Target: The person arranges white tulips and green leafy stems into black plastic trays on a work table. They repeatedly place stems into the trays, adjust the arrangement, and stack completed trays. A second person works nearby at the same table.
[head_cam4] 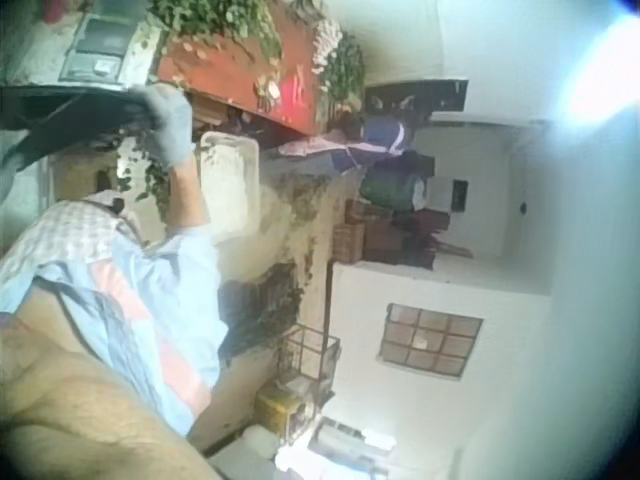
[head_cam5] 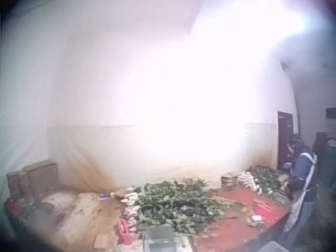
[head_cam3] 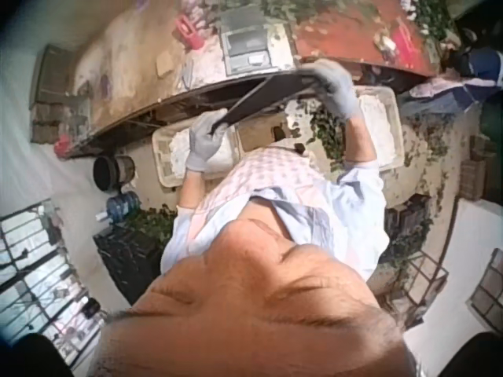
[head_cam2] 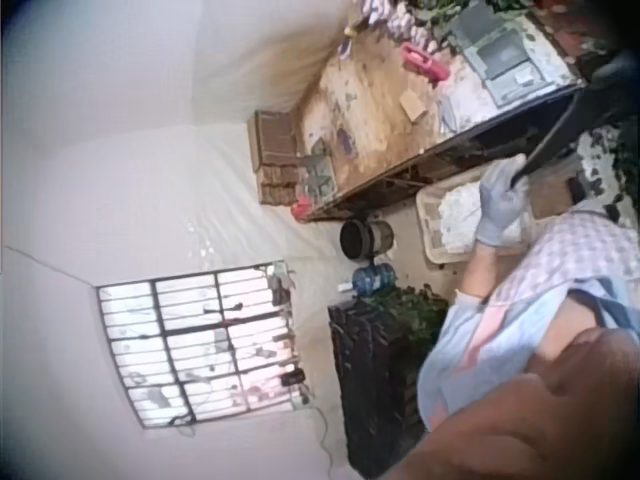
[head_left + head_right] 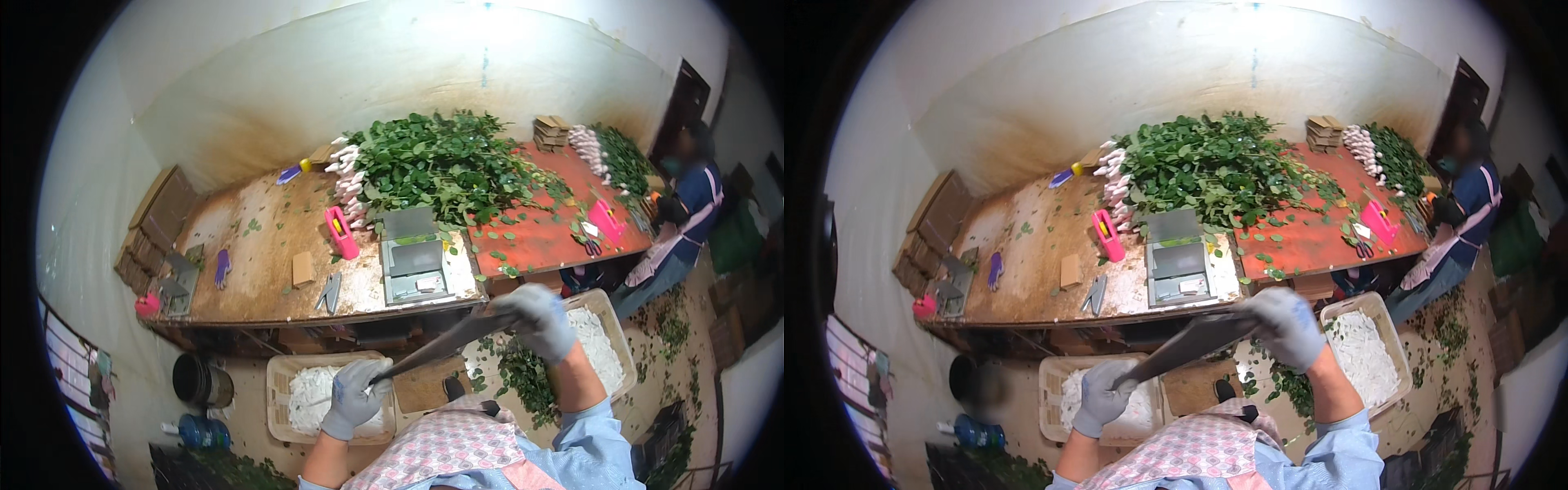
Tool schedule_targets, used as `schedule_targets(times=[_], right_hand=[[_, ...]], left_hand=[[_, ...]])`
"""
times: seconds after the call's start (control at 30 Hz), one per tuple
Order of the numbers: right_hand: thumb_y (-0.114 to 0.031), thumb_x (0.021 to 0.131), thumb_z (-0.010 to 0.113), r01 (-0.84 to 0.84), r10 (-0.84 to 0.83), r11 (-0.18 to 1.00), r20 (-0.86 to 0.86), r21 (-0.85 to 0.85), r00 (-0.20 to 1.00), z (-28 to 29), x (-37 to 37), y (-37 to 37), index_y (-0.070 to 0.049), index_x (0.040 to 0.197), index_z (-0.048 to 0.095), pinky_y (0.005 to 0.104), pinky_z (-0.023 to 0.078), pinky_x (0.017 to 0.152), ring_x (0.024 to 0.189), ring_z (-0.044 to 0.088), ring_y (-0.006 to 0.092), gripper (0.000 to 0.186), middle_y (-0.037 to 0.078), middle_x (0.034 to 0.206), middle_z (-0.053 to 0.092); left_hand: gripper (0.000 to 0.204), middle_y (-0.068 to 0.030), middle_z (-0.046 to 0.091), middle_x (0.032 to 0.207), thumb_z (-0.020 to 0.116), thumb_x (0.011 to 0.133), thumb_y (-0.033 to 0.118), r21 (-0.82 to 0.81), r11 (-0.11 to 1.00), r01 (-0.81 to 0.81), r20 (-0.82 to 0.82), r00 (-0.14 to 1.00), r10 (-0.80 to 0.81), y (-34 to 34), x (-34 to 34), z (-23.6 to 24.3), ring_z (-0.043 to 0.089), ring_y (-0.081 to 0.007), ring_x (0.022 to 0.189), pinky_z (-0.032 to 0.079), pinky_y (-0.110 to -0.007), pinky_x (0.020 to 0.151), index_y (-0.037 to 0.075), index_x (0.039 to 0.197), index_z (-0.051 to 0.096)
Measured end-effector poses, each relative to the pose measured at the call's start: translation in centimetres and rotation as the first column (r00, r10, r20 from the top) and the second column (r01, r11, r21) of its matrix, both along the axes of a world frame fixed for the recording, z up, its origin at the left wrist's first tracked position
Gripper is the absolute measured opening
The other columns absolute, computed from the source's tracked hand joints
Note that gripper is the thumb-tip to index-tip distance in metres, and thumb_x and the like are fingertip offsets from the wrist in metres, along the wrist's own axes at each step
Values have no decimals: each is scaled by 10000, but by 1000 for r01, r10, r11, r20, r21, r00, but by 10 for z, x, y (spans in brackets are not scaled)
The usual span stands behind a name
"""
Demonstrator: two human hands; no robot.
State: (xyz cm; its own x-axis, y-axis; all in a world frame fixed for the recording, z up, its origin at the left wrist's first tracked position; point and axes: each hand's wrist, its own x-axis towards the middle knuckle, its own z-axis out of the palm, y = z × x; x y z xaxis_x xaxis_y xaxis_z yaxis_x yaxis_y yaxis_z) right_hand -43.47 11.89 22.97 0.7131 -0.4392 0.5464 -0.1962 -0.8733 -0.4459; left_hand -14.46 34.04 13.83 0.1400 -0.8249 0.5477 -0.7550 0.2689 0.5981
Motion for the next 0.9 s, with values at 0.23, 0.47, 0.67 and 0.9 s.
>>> schedule_targets(times=[0.23, 0.47, 0.67, 0.9], right_hand=[[148, 852, 563, 571, -417, 819, 625, -56, 660, 52, -54, -56, 26, 1174, 685, 329, 553, 884, 967, 682, 223, 365, 129, 1113, 667], [57, 751, 690, 559, -412, 695, 387, -452, 825, 85, 13, -142, -63, 1172, 699, 416, 543, 833, 961, 663, 334, 438, 138, 1033, 682], [-79, 856, 642, 240, -327, 854, -116, -461, 938, 62, 109, -244, -132, 1040, 663, 422, 535, 777, 939, 628, 305, 193, 78, 941, 625], [-166, 930, 631, -77, -47, 980, -585, -185, 810, -12, 219, -364, -98, 1025, 654, 469, 529, 793, 989, 633, 352, 119, 122, 1004, 623]], left_hand=[[332, -178, 716, 980, 782, 843, 219, 411, 911, 38, 15, 999, -49, -21, 19, -28, 686, -377, 907, 549, -435, 800, 60, 1128, 722], [289, -193, 713, 968, 624, 980, 210, 688, 724, 51, -359, 890, 279, -102, 14, -79, 707, -282, 895, 529, -404, 803, 13, 1182, 689], [658, -141, 547, 1374, 580, 998, 72, 229, 967, 116, -631, 773, 57, -228, 10, -74, 559, -146, 1050, 473, -294, 895, -52, 1558, 258], [568, -96, 543, 1428, 595, 1011, 113, 431, 870, 238, -792, 562, 239, -300, 35, -13, 529, -139, 1235, 411, -295, 1072, -17, 1524, 389]])
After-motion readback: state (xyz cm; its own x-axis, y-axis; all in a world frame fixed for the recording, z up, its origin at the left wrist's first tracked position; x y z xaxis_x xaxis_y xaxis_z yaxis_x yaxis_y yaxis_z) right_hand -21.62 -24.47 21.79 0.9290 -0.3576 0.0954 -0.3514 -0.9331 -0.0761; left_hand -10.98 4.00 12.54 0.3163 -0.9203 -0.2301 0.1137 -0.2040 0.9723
